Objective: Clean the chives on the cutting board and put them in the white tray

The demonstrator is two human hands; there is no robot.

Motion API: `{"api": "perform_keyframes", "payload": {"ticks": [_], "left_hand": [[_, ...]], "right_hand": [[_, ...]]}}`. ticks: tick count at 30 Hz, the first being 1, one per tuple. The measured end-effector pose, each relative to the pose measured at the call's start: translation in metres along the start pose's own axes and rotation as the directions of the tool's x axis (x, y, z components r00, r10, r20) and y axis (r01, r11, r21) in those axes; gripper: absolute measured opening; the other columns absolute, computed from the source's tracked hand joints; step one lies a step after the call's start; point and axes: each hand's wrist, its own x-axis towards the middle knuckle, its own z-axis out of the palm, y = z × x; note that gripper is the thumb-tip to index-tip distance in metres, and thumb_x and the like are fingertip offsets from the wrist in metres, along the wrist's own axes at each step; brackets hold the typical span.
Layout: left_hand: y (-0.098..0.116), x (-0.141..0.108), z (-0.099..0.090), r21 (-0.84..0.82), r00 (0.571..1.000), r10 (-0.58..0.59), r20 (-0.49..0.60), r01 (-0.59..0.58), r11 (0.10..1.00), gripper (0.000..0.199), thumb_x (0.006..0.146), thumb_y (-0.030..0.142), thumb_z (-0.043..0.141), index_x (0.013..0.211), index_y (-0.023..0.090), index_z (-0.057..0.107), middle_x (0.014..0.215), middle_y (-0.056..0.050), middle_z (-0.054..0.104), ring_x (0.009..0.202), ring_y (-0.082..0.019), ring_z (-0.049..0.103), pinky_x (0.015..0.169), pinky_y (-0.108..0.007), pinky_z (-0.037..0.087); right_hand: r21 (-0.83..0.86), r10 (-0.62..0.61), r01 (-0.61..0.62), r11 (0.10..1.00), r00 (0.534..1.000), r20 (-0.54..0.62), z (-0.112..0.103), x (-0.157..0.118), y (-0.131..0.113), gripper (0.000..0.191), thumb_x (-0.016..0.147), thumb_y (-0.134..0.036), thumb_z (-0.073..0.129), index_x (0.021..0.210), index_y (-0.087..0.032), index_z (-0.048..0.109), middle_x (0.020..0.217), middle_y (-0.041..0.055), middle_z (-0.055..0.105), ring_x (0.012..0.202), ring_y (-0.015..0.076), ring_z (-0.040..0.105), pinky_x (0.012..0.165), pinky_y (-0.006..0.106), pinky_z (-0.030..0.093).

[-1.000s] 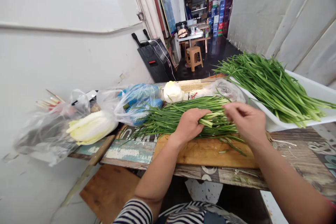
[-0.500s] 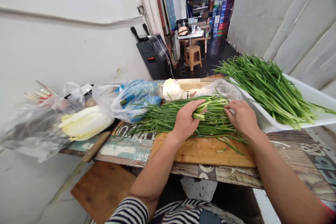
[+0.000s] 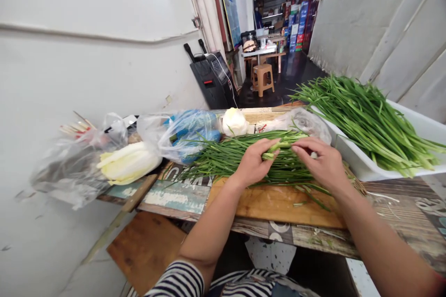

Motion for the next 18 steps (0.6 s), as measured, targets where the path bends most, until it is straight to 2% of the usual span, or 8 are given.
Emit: {"api": "perform_keyframes", "payload": {"ticks": [2, 4, 6, 10, 13, 16, 18], "left_hand": [[-0.001, 0.000, 0.002, -0.014, 0.999, 0.009, 0.038, -0.008, 1.000, 0.025, 0.090, 0.019, 0.059, 0.112, 0.018, 0.073, 0.101, -0.008, 0.073, 0.092, -0.017, 0.067, 0.086, -0.028, 0.052], [-0.002, 0.000, 0.004, -0.035, 0.999, -0.024, 0.043, 0.025, 0.999, 0.019, 0.087, 0.018, 0.063, 0.101, 0.019, 0.076, 0.094, -0.007, 0.075, 0.085, -0.016, 0.069, 0.080, -0.026, 0.054], [-0.001, 0.000, 0.005, -0.048, 0.996, -0.078, 0.047, 0.080, 0.996, 0.014, 0.085, 0.018, 0.067, 0.094, 0.019, 0.078, 0.090, -0.006, 0.076, 0.081, -0.016, 0.070, 0.078, -0.026, 0.054], [-0.001, -0.001, 0.007, -0.055, 0.987, -0.147, 0.062, 0.150, 0.987, 0.013, 0.083, 0.019, 0.069, 0.092, 0.019, 0.078, 0.089, -0.004, 0.077, 0.080, -0.016, 0.071, 0.079, -0.026, 0.055], [-0.001, -0.002, 0.008, -0.041, 0.986, -0.152, 0.070, 0.155, 0.987, 0.011, 0.083, 0.018, 0.069, 0.090, 0.018, 0.078, 0.088, -0.003, 0.077, 0.079, -0.016, 0.071, 0.078, -0.025, 0.054], [-0.001, -0.002, 0.007, -0.010, 0.987, -0.152, 0.060, 0.153, 0.988, 0.010, 0.083, 0.020, 0.070, 0.088, 0.018, 0.078, 0.087, -0.003, 0.077, 0.079, -0.015, 0.070, 0.076, -0.024, 0.053], [0.000, -0.002, 0.006, -0.009, 0.986, -0.155, 0.056, 0.155, 0.988, 0.011, 0.084, 0.023, 0.069, 0.089, 0.018, 0.078, 0.087, -0.004, 0.077, 0.079, -0.016, 0.070, 0.075, -0.024, 0.053]], "right_hand": [[0.187, 0.035, -0.037, 0.982, 0.999, 0.016, 0.006, -0.002, -0.012, 0.017, 0.089, -0.035, 0.062, 0.091, -0.022, 0.073, 0.088, 0.0052, 0.072, 0.082, 0.0193, 0.065, 0.073, 0.033, 0.052], [0.247, 0.069, -0.072, 0.966, 0.997, 0.021, 0.011, -0.004, -0.019, 0.015, 0.087, -0.033, 0.064, 0.085, -0.021, 0.072, 0.081, 0.0038, 0.070, 0.075, 0.0174, 0.063, 0.067, 0.031, 0.051], [0.253, 0.092, -0.094, 0.963, 0.996, 0.020, 0.014, -0.005, -0.022, 0.014, 0.086, -0.031, 0.064, 0.080, -0.020, 0.071, 0.075, 0.0028, 0.068, 0.070, 0.0159, 0.060, 0.063, 0.029, 0.048], [0.250, 0.097, -0.090, 0.964, 0.995, -0.018, 0.014, -0.006, -0.023, 0.011, 0.083, -0.029, 0.065, 0.079, -0.020, 0.068, 0.071, 0.0011, 0.064, 0.063, 0.0139, 0.055, 0.057, 0.028, 0.045], [0.206, 0.070, -0.069, 0.976, 0.998, 0.003, 0.009, -0.004, -0.024, 0.013, 0.083, -0.029, 0.064, 0.074, -0.020, 0.066, 0.070, 0.0012, 0.064, 0.064, 0.0144, 0.056, 0.060, 0.028, 0.045], [0.164, 0.063, -0.078, 0.983, 0.993, 0.097, -0.001, -0.001, -0.021, 0.015, 0.084, -0.031, 0.065, 0.073, -0.021, 0.069, 0.072, 0.0015, 0.068, 0.066, 0.0157, 0.060, 0.063, 0.029, 0.046], [0.152, 0.101, -0.107, 0.983, 0.994, 0.048, -0.011, 0.001, -0.014, 0.015, 0.084, -0.035, 0.066, 0.077, -0.022, 0.071, 0.075, 0.0018, 0.070, 0.067, 0.0167, 0.062, 0.064, 0.030, 0.047]]}}
